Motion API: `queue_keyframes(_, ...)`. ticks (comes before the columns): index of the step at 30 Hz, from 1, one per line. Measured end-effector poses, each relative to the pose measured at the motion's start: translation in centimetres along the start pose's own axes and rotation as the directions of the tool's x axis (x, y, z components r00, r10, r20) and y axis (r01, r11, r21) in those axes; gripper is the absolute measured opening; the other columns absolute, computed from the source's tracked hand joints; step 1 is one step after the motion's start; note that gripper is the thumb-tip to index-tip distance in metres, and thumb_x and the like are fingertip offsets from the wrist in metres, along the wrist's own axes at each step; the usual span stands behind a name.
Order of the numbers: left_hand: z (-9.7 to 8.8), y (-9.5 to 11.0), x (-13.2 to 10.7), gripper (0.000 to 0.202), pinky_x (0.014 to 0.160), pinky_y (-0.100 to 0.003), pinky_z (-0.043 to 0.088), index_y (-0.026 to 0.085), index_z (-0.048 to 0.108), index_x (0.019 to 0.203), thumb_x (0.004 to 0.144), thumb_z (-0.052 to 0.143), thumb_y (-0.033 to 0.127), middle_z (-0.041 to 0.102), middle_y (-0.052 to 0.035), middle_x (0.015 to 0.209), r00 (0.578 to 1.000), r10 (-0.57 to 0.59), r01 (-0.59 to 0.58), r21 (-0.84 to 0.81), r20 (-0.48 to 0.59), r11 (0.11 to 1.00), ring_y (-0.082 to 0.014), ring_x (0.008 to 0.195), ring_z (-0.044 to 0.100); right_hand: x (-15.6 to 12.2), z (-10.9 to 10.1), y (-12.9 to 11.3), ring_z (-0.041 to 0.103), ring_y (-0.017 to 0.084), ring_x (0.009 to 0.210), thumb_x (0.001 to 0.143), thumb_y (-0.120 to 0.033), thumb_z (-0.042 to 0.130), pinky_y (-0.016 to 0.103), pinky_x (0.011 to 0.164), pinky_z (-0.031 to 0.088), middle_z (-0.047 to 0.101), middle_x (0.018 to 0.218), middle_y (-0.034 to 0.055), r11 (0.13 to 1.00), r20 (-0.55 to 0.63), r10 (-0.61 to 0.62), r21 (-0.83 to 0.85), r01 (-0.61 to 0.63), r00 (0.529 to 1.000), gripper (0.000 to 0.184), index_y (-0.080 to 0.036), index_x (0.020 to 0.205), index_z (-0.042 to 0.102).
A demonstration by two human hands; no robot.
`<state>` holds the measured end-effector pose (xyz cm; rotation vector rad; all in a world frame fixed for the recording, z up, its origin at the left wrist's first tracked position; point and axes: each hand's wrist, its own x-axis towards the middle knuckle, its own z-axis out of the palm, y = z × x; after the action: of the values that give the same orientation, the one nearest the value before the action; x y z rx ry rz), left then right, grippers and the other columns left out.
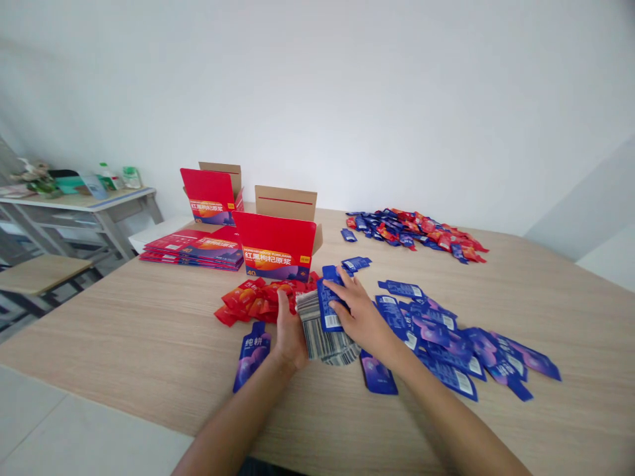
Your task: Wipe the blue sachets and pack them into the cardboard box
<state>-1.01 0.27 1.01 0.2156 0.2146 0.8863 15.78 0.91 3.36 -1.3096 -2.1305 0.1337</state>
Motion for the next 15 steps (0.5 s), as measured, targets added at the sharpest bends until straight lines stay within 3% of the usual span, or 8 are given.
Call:
queue_keyframes(6,-0.3,0.2,0.3,0.106,0.114,-0.054,0.038,0.011,0.056,0.143,0.084,0.016,0.09,0.068,-0.0193,0.133,1.0,0.01,-0.009,-0.025,0.026,1.0,-0.0373,0.128,0.061,-0.2,0.1,-1.4,0.031,0.036,0.152,0.098,-0.012,0.04,0.064,0.122,0.023,0.043,0.157,0.0242,0.933,0.129,-0.111,-0.329,0.148,0.985,0.05,-0.009,0.145,0.056)
queue_keyframes(10,-0.3,1.5,0.4,0.111,0.114,-0.053,0.038,0.007,0.055,0.143,0.083,0.013,0.091,0.067,-0.0213,0.133,0.998,0.058,-0.059,-0.069,-0.026,0.996,-0.0381,0.127,0.061,-0.4,-0.5,-2.8,0.036,0.032,0.15,0.095,-0.009,0.041,0.058,0.124,0.025,0.044,0.157,0.0238,0.906,0.264,-0.182,-0.329,0.265,0.947,0.053,-0.008,0.146,0.054)
queue_keyframes(15,-0.1,2.5,0.1,0.113,0.115,-0.051,0.039,0.005,0.056,0.142,0.084,0.011,0.09,0.068,-0.022,0.131,0.989,0.112,-0.118,-0.058,-0.092,0.991,-0.0371,0.127,0.061,-1.3,-1.0,-4.9,0.041,0.035,0.147,0.092,-0.013,0.048,0.057,0.125,0.023,0.046,0.154,0.027,0.913,0.357,-0.194,-0.276,0.301,0.914,0.053,-0.004,0.143,0.056)
